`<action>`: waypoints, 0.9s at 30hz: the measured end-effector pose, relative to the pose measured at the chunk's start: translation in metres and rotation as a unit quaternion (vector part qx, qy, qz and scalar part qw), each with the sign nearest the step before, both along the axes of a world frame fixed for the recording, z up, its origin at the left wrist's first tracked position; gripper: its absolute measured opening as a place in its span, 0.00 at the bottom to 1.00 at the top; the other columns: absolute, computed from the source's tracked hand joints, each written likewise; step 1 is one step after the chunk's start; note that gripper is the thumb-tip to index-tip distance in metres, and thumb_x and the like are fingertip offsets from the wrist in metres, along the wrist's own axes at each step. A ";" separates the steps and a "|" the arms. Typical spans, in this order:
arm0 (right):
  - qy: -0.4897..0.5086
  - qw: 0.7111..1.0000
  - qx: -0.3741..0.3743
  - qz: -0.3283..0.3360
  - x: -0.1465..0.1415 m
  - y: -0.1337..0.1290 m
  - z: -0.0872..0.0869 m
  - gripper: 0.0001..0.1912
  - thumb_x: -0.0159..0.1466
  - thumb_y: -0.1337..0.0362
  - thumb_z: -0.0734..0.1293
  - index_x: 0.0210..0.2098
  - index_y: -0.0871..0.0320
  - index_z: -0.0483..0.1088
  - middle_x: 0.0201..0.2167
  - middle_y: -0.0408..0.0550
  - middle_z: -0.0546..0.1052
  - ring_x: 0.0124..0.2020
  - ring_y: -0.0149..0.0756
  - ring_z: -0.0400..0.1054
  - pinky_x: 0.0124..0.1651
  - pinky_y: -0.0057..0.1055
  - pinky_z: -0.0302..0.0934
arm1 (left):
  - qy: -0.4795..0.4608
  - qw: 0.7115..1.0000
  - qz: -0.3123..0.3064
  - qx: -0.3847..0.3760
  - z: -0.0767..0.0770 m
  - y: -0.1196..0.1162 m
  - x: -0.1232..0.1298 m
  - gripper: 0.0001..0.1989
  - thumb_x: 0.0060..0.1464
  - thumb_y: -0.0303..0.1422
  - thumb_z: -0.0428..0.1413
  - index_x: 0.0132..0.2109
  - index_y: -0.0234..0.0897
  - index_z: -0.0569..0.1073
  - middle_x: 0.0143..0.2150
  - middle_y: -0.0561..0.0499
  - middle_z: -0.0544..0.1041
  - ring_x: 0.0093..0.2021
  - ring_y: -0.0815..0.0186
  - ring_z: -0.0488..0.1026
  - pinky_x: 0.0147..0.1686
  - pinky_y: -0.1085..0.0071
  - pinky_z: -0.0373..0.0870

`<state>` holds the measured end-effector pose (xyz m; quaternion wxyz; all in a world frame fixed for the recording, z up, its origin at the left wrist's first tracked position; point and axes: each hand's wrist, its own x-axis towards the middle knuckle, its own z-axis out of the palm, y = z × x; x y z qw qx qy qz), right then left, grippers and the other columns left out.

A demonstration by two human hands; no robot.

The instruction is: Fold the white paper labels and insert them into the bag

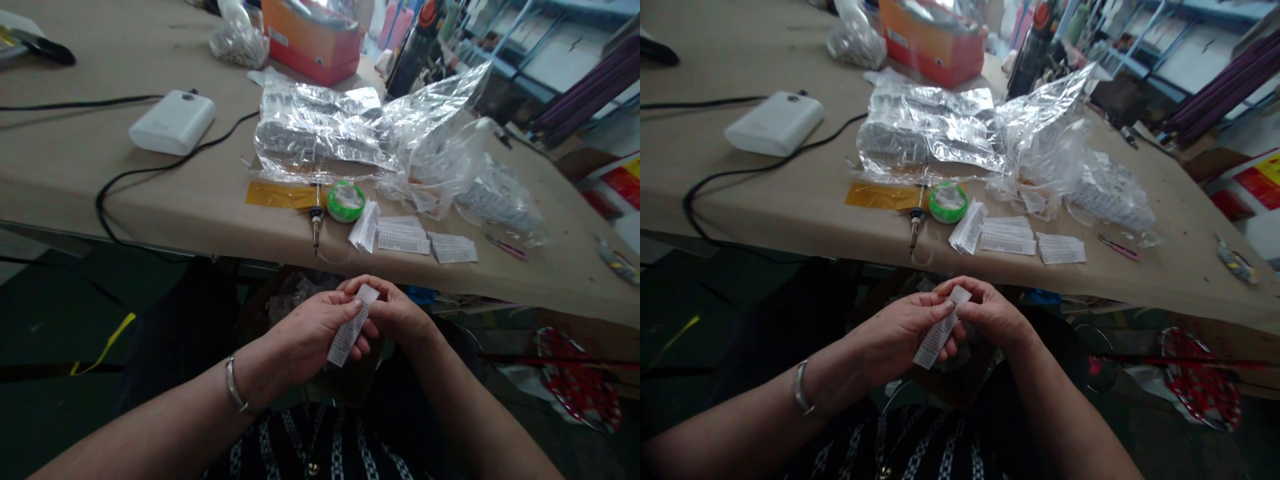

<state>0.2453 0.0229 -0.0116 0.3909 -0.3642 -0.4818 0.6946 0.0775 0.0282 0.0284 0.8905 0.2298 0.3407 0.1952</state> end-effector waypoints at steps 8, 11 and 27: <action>-0.103 0.988 0.082 -0.074 -0.002 -0.003 0.003 0.20 0.59 0.58 0.68 0.50 0.55 0.66 0.45 0.49 0.73 0.39 0.34 0.70 0.42 0.32 0.67 | 0.023 0.999 0.025 0.006 -0.007 0.001 -0.002 0.07 0.57 0.30 0.52 0.34 0.31 0.71 0.26 0.50 0.73 0.20 0.73 0.69 0.21 0.78 0.64; -0.286 0.915 0.234 -0.163 -0.004 -0.010 0.015 0.20 0.61 0.58 0.66 0.52 0.55 0.66 0.48 0.51 0.71 0.47 0.39 0.67 0.50 0.37 0.64 | 0.025 0.999 0.039 0.014 -0.009 0.003 -0.003 0.07 0.57 0.31 0.52 0.34 0.31 0.71 0.27 0.49 0.73 0.21 0.73 0.69 0.22 0.78 0.64; -0.441 0.815 0.346 -0.147 -0.018 -0.014 0.021 0.17 0.66 0.60 0.61 0.53 0.57 0.65 0.47 0.53 0.71 0.50 0.41 0.65 0.52 0.40 0.61 | 0.030 0.997 0.063 0.028 -0.015 0.003 -0.005 0.08 0.58 0.31 0.52 0.36 0.30 0.72 0.26 0.51 0.72 0.21 0.74 0.68 0.20 0.79 0.63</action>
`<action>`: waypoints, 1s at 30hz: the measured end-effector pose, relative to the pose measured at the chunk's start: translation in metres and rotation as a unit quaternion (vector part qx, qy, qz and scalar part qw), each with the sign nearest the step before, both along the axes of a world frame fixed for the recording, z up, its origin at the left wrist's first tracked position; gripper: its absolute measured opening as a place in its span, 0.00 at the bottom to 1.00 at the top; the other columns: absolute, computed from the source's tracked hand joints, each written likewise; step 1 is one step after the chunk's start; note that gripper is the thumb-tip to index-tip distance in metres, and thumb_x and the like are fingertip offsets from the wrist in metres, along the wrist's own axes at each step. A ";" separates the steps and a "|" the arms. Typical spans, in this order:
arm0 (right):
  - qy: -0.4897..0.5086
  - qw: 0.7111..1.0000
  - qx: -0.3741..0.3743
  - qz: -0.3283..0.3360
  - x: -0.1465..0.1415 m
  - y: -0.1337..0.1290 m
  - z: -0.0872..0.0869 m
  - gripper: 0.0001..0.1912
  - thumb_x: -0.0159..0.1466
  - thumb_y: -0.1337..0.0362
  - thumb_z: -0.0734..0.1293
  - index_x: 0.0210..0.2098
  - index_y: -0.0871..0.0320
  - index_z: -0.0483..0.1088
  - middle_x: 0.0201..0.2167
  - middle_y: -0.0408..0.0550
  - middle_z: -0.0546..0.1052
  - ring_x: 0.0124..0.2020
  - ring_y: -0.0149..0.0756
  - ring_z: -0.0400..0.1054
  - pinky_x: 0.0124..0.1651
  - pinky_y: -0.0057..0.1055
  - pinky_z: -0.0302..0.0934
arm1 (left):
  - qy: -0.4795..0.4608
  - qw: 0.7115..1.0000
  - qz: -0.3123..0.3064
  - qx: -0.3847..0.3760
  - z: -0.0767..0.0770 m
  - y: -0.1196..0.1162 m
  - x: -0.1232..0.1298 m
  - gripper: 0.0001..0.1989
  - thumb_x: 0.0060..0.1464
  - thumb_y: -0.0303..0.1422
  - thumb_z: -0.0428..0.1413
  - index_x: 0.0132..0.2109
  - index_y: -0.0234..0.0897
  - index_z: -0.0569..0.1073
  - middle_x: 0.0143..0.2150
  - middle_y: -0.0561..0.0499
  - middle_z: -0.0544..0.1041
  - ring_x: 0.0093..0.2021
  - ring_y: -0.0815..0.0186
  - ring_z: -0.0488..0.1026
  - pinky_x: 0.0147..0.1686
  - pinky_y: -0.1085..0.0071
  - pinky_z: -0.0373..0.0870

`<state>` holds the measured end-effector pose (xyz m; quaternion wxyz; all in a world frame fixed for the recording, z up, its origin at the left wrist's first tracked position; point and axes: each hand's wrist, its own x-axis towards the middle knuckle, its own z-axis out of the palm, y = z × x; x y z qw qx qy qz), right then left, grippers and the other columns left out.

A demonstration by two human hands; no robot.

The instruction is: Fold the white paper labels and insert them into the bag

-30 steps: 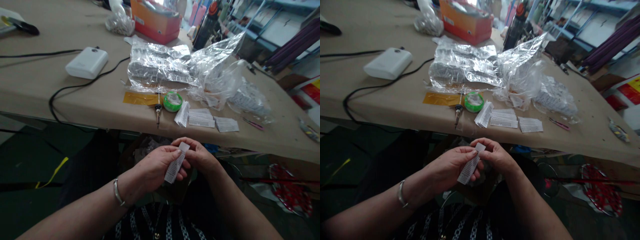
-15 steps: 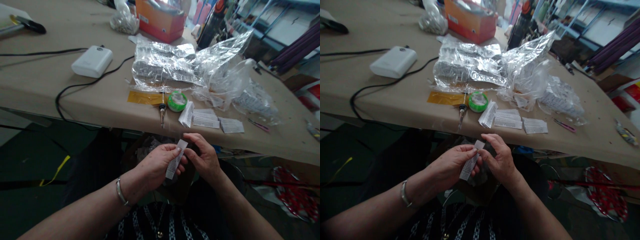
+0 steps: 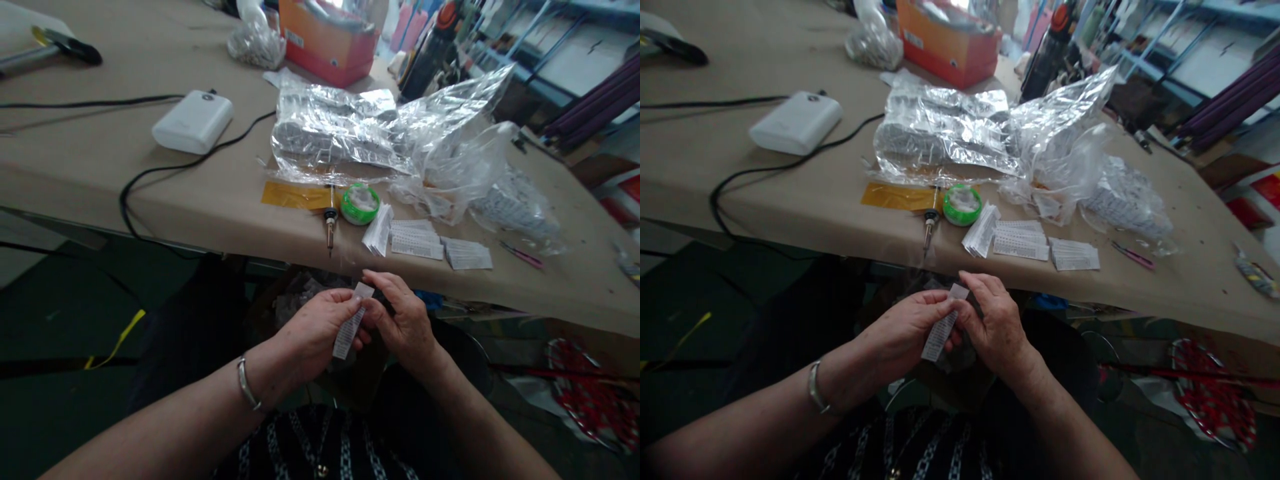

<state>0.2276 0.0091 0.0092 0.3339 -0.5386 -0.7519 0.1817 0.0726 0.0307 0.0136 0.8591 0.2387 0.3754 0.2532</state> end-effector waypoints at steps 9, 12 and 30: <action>0.345 0.904 -0.249 -0.047 -0.009 0.012 -0.011 0.07 0.60 0.59 0.67 0.33 0.57 0.69 0.26 0.39 0.71 0.26 0.26 0.64 0.30 0.23 0.60 | -0.011 0.999 0.030 0.025 -0.007 -0.001 -0.006 0.10 0.56 0.35 0.54 0.37 0.31 0.72 0.27 0.51 0.72 0.21 0.74 0.68 0.21 0.79 0.63; 0.416 0.858 -0.297 -0.042 -0.014 0.017 -0.016 0.08 0.58 0.60 0.68 0.29 0.58 0.68 0.23 0.38 0.70 0.22 0.25 0.61 0.26 0.22 0.58 | -0.016 0.998 0.037 0.044 -0.009 -0.002 -0.009 0.11 0.55 0.37 0.55 0.37 0.31 0.72 0.27 0.51 0.72 0.22 0.74 0.68 0.22 0.79 0.64; 0.452 0.845 -0.286 -0.023 -0.048 0.039 -0.008 0.07 0.56 0.61 0.69 0.28 0.58 0.69 0.24 0.40 0.73 0.18 0.25 0.62 0.21 0.23 0.60 | 0.062 0.980 0.126 0.138 -0.005 0.006 -0.027 0.12 0.55 0.38 0.54 0.31 0.33 0.72 0.25 0.53 0.71 0.24 0.74 0.65 0.25 0.77 0.62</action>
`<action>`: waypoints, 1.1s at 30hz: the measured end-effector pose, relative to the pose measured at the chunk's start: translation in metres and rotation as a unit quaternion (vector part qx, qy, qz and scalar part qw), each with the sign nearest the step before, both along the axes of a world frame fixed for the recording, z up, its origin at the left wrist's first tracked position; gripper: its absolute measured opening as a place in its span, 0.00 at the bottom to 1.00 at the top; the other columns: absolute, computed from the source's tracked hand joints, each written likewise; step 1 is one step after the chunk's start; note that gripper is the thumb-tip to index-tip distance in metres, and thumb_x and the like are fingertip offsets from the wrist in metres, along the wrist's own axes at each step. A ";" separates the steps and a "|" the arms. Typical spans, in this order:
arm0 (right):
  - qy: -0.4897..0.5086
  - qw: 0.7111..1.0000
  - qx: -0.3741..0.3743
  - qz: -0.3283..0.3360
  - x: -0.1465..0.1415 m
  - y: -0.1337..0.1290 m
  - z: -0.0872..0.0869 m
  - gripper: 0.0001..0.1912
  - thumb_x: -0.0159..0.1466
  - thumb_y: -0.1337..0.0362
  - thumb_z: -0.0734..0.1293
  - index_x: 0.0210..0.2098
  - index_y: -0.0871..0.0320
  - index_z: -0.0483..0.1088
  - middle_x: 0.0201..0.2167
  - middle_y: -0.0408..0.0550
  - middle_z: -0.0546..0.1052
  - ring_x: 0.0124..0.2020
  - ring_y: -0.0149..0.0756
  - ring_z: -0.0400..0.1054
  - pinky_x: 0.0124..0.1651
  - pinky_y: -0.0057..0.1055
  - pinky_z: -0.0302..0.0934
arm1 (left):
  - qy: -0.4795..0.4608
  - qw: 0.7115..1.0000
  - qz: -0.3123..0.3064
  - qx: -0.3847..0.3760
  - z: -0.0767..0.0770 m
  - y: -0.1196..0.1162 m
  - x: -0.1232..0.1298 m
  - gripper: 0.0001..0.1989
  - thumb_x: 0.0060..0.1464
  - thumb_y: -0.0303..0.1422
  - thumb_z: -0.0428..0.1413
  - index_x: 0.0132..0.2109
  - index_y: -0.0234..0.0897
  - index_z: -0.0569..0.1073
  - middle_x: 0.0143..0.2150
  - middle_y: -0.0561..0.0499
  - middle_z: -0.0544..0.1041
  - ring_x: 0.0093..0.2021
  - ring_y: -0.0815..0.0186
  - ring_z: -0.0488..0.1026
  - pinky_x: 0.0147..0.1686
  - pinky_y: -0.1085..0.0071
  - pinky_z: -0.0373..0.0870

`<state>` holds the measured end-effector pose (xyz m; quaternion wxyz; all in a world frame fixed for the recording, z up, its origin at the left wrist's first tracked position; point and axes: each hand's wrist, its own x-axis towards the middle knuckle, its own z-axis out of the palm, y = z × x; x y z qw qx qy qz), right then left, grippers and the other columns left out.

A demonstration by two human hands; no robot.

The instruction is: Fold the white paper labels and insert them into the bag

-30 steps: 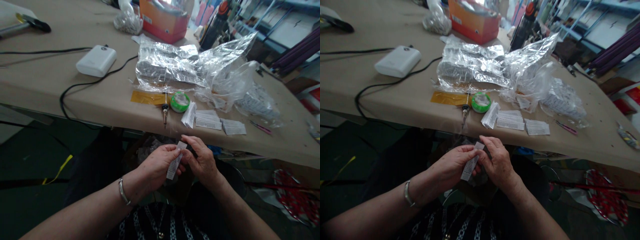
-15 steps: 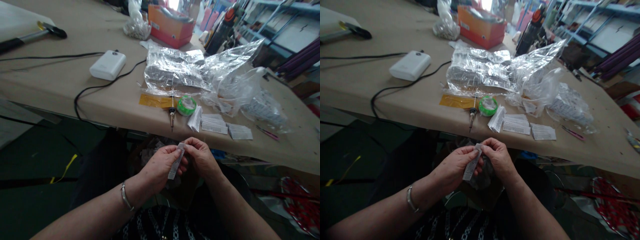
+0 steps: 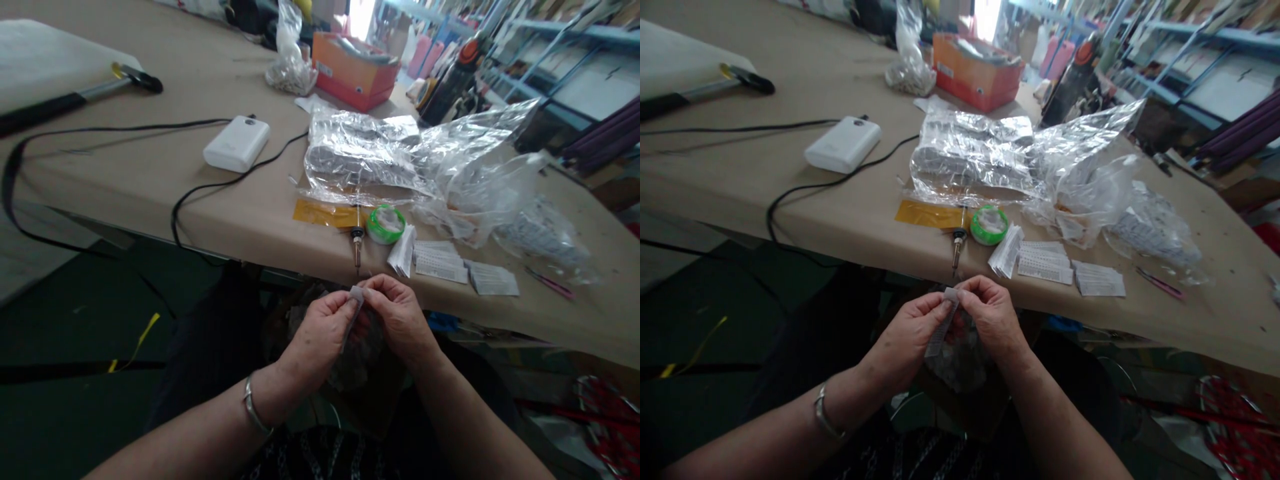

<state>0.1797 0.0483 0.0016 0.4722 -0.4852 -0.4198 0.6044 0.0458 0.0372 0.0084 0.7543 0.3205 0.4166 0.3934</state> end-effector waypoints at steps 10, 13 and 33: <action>-0.211 0.970 0.109 -0.059 -0.007 0.005 0.007 0.06 0.57 0.62 0.66 0.28 0.58 0.68 0.22 0.39 0.67 0.23 0.27 0.58 0.25 0.24 0.53 | 0.236 0.942 0.065 0.230 0.000 0.016 -0.012 0.07 0.55 0.33 0.54 0.36 0.36 0.76 0.32 0.52 0.78 0.33 0.68 0.72 0.34 0.75 0.67; -0.225 0.964 0.123 -0.067 -0.008 0.006 0.007 0.06 0.57 0.62 0.65 0.27 0.58 0.68 0.21 0.38 0.66 0.22 0.26 0.57 0.25 0.24 0.53 | 0.257 0.929 0.070 0.256 0.001 0.019 -0.012 0.07 0.55 0.34 0.54 0.37 0.37 0.75 0.33 0.52 0.78 0.33 0.68 0.73 0.34 0.76 0.67; -0.253 0.951 0.161 -0.072 -0.008 0.009 0.004 0.05 0.59 0.62 0.64 0.29 0.57 0.68 0.23 0.39 0.67 0.24 0.28 0.59 0.28 0.25 0.55 | 0.255 0.922 0.083 0.280 -0.004 0.028 -0.010 0.07 0.55 0.33 0.54 0.34 0.37 0.76 0.30 0.53 0.77 0.30 0.69 0.72 0.32 0.77 0.66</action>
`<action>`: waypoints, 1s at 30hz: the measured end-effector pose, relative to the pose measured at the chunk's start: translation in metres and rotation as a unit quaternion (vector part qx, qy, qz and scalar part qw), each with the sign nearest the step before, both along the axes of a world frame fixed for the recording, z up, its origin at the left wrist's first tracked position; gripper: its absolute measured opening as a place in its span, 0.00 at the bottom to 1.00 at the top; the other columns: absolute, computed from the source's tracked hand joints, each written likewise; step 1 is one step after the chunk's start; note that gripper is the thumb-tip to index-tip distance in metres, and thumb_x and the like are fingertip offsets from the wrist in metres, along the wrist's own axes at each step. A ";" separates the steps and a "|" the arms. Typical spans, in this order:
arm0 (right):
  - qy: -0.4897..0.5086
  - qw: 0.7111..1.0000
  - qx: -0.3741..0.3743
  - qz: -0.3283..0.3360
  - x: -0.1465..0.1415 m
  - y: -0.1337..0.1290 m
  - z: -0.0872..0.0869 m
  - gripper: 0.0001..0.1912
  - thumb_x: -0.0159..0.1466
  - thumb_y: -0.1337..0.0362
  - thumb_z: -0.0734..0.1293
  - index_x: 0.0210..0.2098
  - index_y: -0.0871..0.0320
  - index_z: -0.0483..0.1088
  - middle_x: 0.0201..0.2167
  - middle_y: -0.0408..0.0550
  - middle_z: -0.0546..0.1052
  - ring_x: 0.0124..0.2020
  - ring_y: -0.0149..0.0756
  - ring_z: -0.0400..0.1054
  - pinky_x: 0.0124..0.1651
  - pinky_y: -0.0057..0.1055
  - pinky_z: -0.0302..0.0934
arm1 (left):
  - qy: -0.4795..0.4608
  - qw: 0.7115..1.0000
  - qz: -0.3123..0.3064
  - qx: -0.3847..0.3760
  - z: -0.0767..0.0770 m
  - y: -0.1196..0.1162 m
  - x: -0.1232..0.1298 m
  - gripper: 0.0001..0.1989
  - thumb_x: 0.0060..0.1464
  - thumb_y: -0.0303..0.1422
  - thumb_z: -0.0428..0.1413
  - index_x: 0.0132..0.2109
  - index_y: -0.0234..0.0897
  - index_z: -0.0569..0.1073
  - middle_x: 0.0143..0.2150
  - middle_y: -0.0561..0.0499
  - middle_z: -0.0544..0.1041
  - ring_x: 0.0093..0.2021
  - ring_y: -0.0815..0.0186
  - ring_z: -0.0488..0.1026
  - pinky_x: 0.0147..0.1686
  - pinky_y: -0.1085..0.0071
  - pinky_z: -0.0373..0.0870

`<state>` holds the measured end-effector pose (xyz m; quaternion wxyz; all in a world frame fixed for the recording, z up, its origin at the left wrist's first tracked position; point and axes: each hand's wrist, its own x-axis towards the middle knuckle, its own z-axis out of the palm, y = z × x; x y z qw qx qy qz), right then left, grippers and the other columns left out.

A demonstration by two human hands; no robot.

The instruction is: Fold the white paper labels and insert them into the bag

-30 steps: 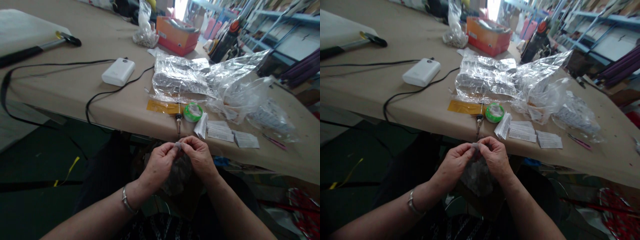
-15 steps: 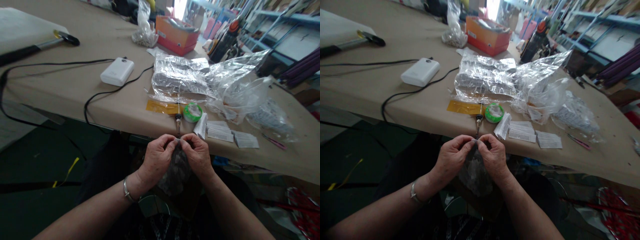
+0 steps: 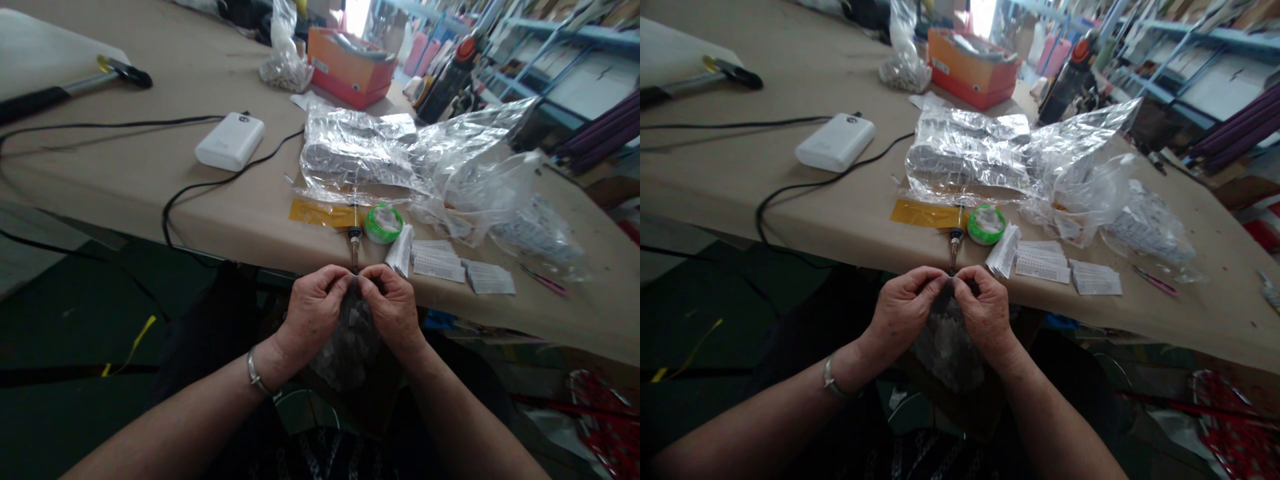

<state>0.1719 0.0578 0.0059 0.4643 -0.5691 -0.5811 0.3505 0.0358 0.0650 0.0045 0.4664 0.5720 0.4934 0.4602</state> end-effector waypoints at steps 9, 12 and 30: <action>0.016 1.000 0.014 -0.004 -0.002 0.002 -0.003 0.05 0.61 0.63 0.65 0.31 0.57 0.69 0.24 0.40 0.70 0.26 0.29 0.63 0.31 0.25 0.58 | 0.005 1.000 0.013 0.002 0.000 0.004 0.001 0.07 0.54 0.34 0.54 0.33 0.37 0.76 0.30 0.53 0.77 0.30 0.69 0.71 0.32 0.77 0.67; 0.023 1.000 -0.006 0.004 0.002 -0.007 -0.001 0.06 0.60 0.62 0.67 0.36 0.56 0.71 0.29 0.42 0.74 0.30 0.31 0.68 0.34 0.26 0.62 | -0.004 1.000 0.007 -0.008 0.003 -0.002 0.000 0.07 0.54 0.34 0.55 0.34 0.38 0.76 0.30 0.53 0.78 0.30 0.68 0.72 0.32 0.76 0.67; -0.525 0.820 0.217 -0.072 0.076 -0.013 -0.013 0.17 0.64 0.66 0.62 0.52 0.56 0.68 0.55 0.50 0.70 0.62 0.51 0.52 0.63 0.58 0.41 | 0.043 0.996 -0.032 -0.073 -0.030 -0.024 -0.005 0.07 0.52 0.34 0.56 0.35 0.41 0.79 0.35 0.52 0.81 0.37 0.63 0.76 0.39 0.72 0.69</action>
